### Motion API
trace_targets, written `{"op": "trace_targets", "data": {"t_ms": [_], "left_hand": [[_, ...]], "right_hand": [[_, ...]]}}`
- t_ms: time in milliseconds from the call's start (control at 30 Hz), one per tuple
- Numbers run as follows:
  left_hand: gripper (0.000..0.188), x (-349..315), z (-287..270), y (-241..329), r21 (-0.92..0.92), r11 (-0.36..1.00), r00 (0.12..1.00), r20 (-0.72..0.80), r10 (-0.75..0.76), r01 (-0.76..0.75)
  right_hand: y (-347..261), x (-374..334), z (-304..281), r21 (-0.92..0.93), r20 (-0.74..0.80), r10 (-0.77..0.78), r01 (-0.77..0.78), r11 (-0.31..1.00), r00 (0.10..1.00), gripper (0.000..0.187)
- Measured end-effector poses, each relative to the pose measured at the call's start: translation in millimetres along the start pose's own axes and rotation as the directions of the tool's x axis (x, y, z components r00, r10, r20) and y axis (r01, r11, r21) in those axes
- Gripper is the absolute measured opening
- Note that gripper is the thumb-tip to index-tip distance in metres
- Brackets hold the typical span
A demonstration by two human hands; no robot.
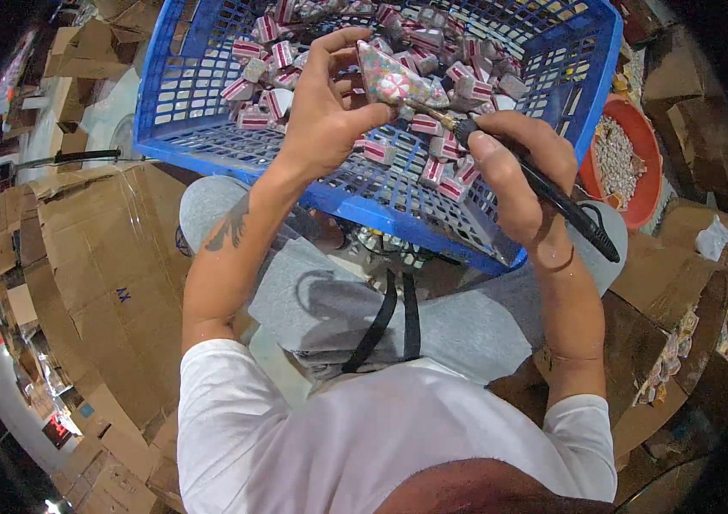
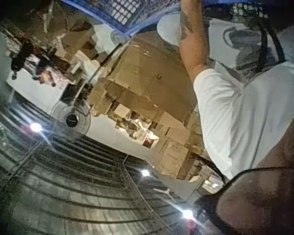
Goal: Marking or sealing small triangular pink and white packages using a handheld thermal sealing tool while sitting on a warehouse floor.
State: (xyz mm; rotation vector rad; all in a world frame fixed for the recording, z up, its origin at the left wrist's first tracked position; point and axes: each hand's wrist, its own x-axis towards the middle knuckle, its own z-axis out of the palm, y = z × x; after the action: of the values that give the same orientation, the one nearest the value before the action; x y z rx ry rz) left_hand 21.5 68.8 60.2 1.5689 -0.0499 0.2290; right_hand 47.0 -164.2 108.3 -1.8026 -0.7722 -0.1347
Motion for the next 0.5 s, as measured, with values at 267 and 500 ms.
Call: {"op": "trace_targets", "data": {"t_ms": [267,500], "left_hand": [[0.078,-0.3,2.8,1.3,-0.008,1.000,1.000,0.003,-0.014,0.014],[0.077,-1.9,3.3,3.4,-0.021,0.999,0.999,0.012,-0.031,0.031]], "right_hand": [[-3.0,0.4,0.1,-0.025,0.020,0.017,-0.016,1.000,1.000,0.021],[-2.2,0.9,0.8,-0.051,0.024,0.007,-0.006,0.999,1.000,0.019]]}}
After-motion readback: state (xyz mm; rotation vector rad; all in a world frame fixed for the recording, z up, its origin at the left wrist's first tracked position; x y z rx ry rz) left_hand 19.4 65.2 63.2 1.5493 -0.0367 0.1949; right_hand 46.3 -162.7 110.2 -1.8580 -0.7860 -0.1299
